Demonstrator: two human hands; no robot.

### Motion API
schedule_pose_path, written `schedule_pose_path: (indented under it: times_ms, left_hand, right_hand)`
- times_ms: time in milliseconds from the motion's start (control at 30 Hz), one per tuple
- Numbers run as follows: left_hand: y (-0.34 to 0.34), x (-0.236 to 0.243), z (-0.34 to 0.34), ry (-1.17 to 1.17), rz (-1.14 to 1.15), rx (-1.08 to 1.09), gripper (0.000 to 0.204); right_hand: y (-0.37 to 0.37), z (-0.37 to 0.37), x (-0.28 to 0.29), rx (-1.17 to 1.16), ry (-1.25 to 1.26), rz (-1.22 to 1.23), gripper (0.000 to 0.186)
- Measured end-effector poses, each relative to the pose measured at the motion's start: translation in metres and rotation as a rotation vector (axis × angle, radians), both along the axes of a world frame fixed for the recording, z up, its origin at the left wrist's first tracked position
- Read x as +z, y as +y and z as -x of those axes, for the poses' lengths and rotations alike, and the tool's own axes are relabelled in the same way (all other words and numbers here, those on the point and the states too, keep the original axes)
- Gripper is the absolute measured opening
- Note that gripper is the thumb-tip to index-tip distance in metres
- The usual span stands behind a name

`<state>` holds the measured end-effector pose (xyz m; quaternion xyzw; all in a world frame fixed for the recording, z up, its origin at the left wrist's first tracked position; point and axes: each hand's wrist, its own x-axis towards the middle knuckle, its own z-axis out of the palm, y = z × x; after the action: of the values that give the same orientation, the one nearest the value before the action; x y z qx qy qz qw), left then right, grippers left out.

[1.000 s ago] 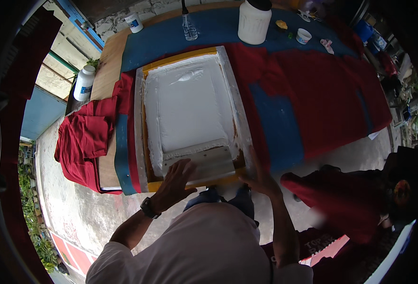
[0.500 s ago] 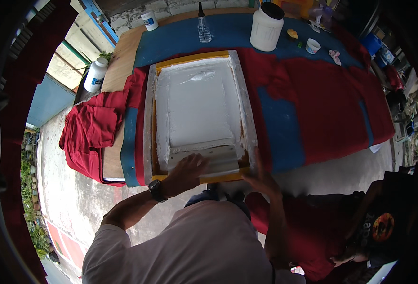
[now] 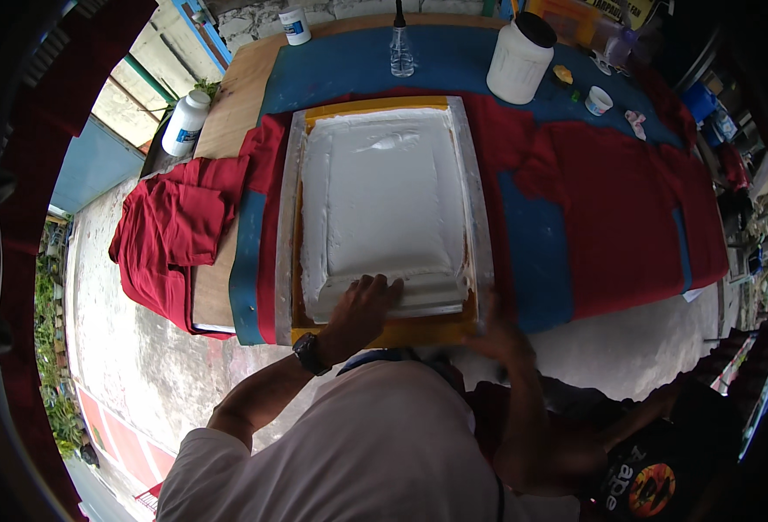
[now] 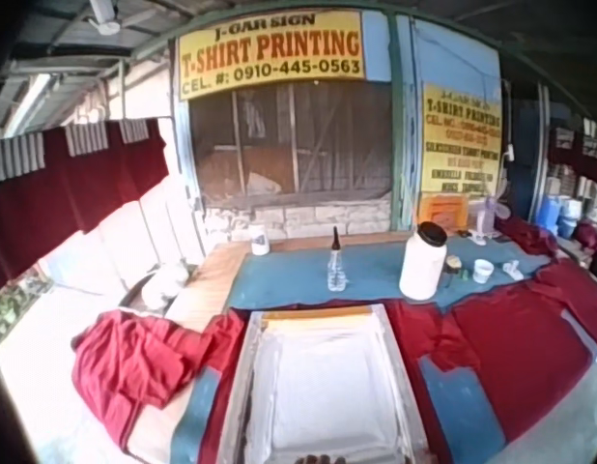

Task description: The person scoops white ink from a container and spreads it evenly across a screen-printing frame using a squeegee. They repeatedly reload the squeegee and smooth the ink layer over the screen surface.

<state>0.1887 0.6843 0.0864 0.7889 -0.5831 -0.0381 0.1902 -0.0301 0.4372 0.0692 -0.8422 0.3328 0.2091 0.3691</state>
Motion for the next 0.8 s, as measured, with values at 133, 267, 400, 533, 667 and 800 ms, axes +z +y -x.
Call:
schedule_pose_path:
  times_ms: [133, 267, 400, 533, 667, 800]
  left_hand:
    - [0.004, -0.001, 0.001, 0.041, -0.029, -0.017, 0.061]
    - [0.010, 0.001, 0.005, 0.145, -0.032, -0.053, 0.072]
    - [0.016, 0.005, 0.010, 0.224, 0.001, -0.065, 0.079]
    - [0.019, 0.012, 0.012, 0.200, -0.039, -0.066, 0.087]
    - [0.017, 0.018, 0.013, 0.240, -0.131, -0.033, 0.088]
    - [0.012, 0.023, 0.018, 0.247, -0.214, -0.004, 0.087]
  right_hand:
    - [-0.002, -0.002, -0.003, 0.009, -0.015, 0.049, 0.128]
    - [0.000, 0.005, -0.006, 0.014, -0.077, 0.039, 0.127]
    - [0.005, -0.003, 0.005, 0.040, -0.080, 0.106, 0.126]
    - [-0.014, -0.017, 0.047, 0.019, 0.106, 0.002, 0.113]
    - [-0.083, -0.050, 0.095, -0.060, 0.088, 0.022, 0.094]
    - [-0.199, -0.116, 0.127, -0.188, -0.380, 0.177, 0.099]
